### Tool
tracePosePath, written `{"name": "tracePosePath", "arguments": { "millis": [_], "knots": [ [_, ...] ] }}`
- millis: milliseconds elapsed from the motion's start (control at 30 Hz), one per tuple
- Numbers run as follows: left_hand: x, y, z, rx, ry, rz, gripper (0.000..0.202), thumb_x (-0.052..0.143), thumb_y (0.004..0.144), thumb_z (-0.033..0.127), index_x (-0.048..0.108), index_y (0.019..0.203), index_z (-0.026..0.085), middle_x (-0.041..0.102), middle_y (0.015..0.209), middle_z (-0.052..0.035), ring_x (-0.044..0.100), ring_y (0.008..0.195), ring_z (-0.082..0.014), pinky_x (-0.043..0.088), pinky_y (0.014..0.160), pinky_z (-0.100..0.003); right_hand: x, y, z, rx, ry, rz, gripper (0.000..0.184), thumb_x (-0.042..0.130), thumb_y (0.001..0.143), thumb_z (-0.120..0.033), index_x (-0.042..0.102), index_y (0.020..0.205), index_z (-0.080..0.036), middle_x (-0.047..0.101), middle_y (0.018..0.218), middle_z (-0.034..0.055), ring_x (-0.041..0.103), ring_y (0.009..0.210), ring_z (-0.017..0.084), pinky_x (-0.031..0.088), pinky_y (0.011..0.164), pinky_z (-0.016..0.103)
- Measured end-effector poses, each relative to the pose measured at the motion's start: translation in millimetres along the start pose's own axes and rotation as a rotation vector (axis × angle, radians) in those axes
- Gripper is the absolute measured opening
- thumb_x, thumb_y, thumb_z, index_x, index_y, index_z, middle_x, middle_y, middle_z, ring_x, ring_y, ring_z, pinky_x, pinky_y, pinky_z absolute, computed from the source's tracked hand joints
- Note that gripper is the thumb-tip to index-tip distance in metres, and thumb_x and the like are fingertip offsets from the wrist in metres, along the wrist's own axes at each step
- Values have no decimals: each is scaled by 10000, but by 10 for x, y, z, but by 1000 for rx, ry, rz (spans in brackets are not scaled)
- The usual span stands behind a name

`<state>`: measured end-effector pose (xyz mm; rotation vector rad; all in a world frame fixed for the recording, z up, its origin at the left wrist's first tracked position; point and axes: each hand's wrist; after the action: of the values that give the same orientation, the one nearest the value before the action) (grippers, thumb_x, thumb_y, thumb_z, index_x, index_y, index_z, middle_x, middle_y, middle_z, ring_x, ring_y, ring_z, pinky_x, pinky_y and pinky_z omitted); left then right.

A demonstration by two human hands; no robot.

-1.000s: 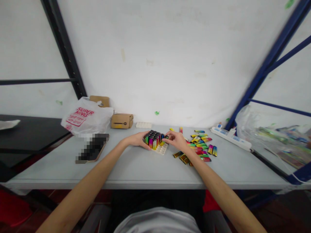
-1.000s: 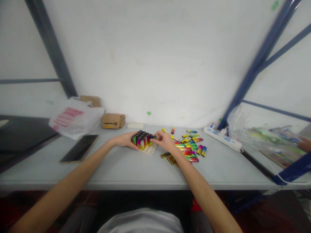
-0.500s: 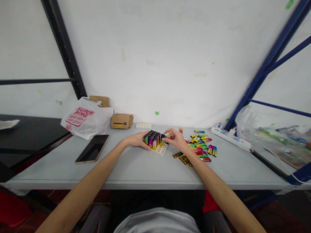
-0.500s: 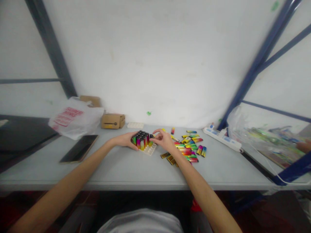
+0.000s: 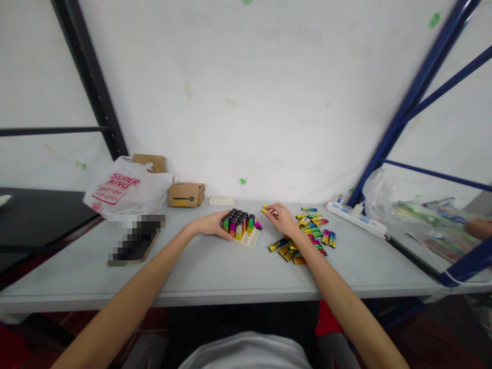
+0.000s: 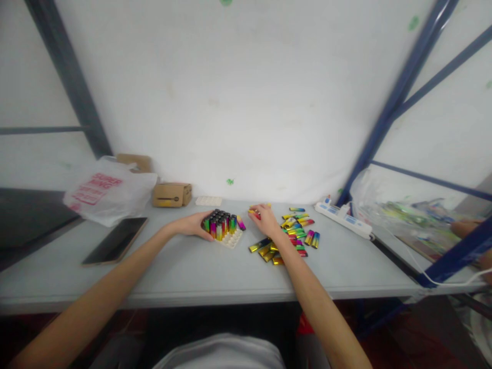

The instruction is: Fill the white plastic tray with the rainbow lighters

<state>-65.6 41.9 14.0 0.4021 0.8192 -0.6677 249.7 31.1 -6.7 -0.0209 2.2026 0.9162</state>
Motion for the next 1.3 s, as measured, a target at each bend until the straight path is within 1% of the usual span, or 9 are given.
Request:
{"name": "tracePosePath", "arguments": {
  "millis": [100, 233, 533, 667, 867, 1033, 1100, 1200, 1300],
  "knots": [
    [3, 0, 8, 14, -31, -1, 989, 880, 558, 525, 471, 1393, 189, 572, 1418, -88, 546, 1264, -307, 403, 1106, -382, 89, -40, 23, -143, -82, -165, 270, 567, 949, -339, 673, 1152, -195, 645, 1122, 134, 589, 1074, 245, 458, 987, 423],
    [9, -5, 21, 23, -58, 5, 974, 886, 549, 508, 491, 1376, 177, 593, 1392, -87, 560, 1244, -311, 415, 1098, -392, 193, -51, -87, -181, -192, -307, 238, 549, 969, -336, 684, 1111, -201, 659, 1023, 106, 593, 1025, 238, 463, 944, 386],
    [16, 3, -36, 38, -69, 12, 971, 885, 565, 494, 484, 1399, 201, 574, 1418, -75, 560, 1244, -308, 409, 1109, -401, 97, -32, 80, 63, -195, -248, 335, 665, 831, -177, 623, 1161, -147, 698, 969, 94, 650, 879, 206, 485, 837, 329],
    [11, -1, -13, 34, -66, 7, 971, 883, 565, 505, 484, 1397, 202, 580, 1411, -71, 571, 1222, -304, 419, 1097, -404, 85, 8, 112, 203, 98, -108, 335, 695, 767, -153, 645, 1098, -149, 702, 1033, 99, 655, 869, 189, 497, 811, 326],
    [12, -2, -18, 48, -42, 14, 928, 880, 566, 516, 521, 1360, 196, 619, 1359, -66, 589, 1195, -302, 441, 1066, -379, 17, 93, -56, 372, 722, 77, 405, 770, 732, -419, 675, 1039, -173, 681, 819, 23, 595, 688, 142, 475, 646, 273],
    [10, 3, -55, 56, -25, 30, 943, 875, 565, 534, 513, 1365, 193, 616, 1364, -73, 583, 1212, -308, 438, 1067, -381, -54, 71, -273, 425, 1038, 37, 389, 774, 749, -483, 666, 1000, -205, 650, 855, 16, 607, 744, 142, 511, 686, 283],
    [8, -1, -50, 66, -35, 26, 941, 873, 569, 534, 510, 1367, 193, 615, 1365, -71, 580, 1215, -305, 436, 1069, -384, -39, 53, -341, 422, 1111, -3, 391, 754, 770, -508, 624, 1011, -230, 642, 847, 1, 589, 662, 122, 513, 641, 282],
    [18, -5, -28, 83, -56, 20, 906, 866, 581, 527, 524, 1353, 200, 626, 1347, -63, 588, 1196, -298, 441, 1059, -385, 23, 33, -395, 424, 1118, -83, 406, 700, 812, -548, 566, 1066, -260, 583, 722, -48, 384, 444, 58, 355, 437, 195],
    [47, 0, 7, 75, -71, 44, 882, 859, 583, 534, 535, 1331, 198, 642, 1318, -62, 599, 1174, -295, 458, 1034, -384, 90, 30, -395, 487, 1120, -140, 435, 618, 832, -638, 563, 1000, -240, 379, 566, -97, 196, 405, 49, 141, 384, 167]
  ]
}}
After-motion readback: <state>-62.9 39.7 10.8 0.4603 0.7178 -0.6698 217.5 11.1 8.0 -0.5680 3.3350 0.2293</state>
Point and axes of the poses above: each hand's wrist, its own y-axis towards the middle knuckle, its own x-axis out of the palm, z = x × y
